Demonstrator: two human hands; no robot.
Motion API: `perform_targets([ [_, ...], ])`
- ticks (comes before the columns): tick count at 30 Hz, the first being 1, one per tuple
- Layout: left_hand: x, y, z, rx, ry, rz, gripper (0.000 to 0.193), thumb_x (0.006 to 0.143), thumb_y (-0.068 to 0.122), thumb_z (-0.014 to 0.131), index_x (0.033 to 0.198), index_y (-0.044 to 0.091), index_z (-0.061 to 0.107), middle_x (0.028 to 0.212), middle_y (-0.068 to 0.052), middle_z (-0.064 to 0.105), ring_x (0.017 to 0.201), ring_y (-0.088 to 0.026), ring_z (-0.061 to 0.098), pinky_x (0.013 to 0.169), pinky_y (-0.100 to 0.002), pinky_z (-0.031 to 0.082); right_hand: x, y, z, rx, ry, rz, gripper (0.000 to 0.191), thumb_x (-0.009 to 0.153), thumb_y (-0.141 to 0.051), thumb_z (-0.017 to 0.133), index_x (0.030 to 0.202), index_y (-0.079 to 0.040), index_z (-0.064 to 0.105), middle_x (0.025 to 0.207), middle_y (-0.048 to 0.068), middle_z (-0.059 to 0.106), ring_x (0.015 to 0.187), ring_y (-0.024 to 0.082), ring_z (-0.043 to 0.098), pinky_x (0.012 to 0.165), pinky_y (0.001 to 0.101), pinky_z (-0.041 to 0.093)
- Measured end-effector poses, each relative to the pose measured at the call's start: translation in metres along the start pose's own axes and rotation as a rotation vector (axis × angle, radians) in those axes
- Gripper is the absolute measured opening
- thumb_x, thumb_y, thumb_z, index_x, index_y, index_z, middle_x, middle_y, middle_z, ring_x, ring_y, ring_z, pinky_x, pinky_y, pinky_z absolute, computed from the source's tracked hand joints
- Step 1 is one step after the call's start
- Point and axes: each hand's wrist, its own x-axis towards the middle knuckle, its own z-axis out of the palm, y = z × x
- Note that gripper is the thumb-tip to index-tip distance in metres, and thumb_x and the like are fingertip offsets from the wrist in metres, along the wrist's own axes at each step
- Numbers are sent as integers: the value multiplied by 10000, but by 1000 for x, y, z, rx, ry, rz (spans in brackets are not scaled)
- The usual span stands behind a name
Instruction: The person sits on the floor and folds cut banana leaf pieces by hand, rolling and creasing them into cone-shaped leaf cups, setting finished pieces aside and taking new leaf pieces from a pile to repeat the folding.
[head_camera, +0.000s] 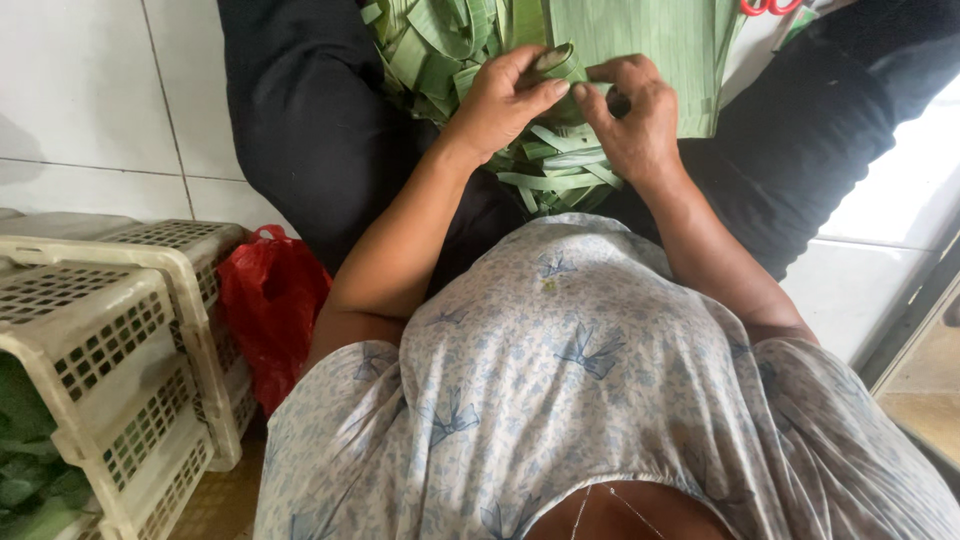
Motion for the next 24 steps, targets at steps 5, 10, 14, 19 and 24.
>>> perform_targets([
  [5, -4, -9, 2, 223, -17, -56, 318, 979, 101, 778, 1255, 5, 653, 1061, -14, 686, 925, -67, 653, 807, -250, 594, 1, 10, -13, 326, -279, 248, 388, 993, -98, 771, 1351, -8, 652, 1051, 25, 707, 881, 68, 634, 798, 236, 545],
  [10, 3, -5, 13, 127, 85, -122, 375, 937, 112, 792, 1257, 30, 615, 1040, -42, 730, 906, -106, 707, 763, -272, 613, -1, 29, -9, 522, -279, 336, 330, 992, -83, 788, 1276, -5, 638, 1020, -9, 665, 879, 60, 607, 752, 230, 529],
  [14, 8, -2, 13, 93, 267, -236, 313, 988, 177, 692, 1269, 60, 614, 1049, -26, 740, 870, -119, 738, 680, -269, 617, 3, 55, -2, 857, -70, 415, 258, 1037, -124, 758, 1255, -46, 643, 1059, 2, 686, 843, 75, 604, 691, 235, 482],
  [19, 16, 0, 12, 258, 334, -334, 270, 1011, 168, 611, 1247, 49, 665, 1039, -43, 744, 784, -110, 745, 613, -260, 619, 14, 83, 1, 919, 162, 489, 268, 1039, -149, 781, 1236, -63, 620, 1060, 18, 693, 840, 95, 642, 637, 248, 508],
  [24, 27, 9, 19, 268, 429, -403, 291, 992, 200, 608, 1236, 62, 685, 956, -29, 750, 674, -100, 733, 533, -249, 596, 12, 83, 15, 832, 180, 511, 316, 1029, -178, 780, 1272, -71, 610, 1064, 7, 665, 855, 82, 624, 636, 234, 517],
])
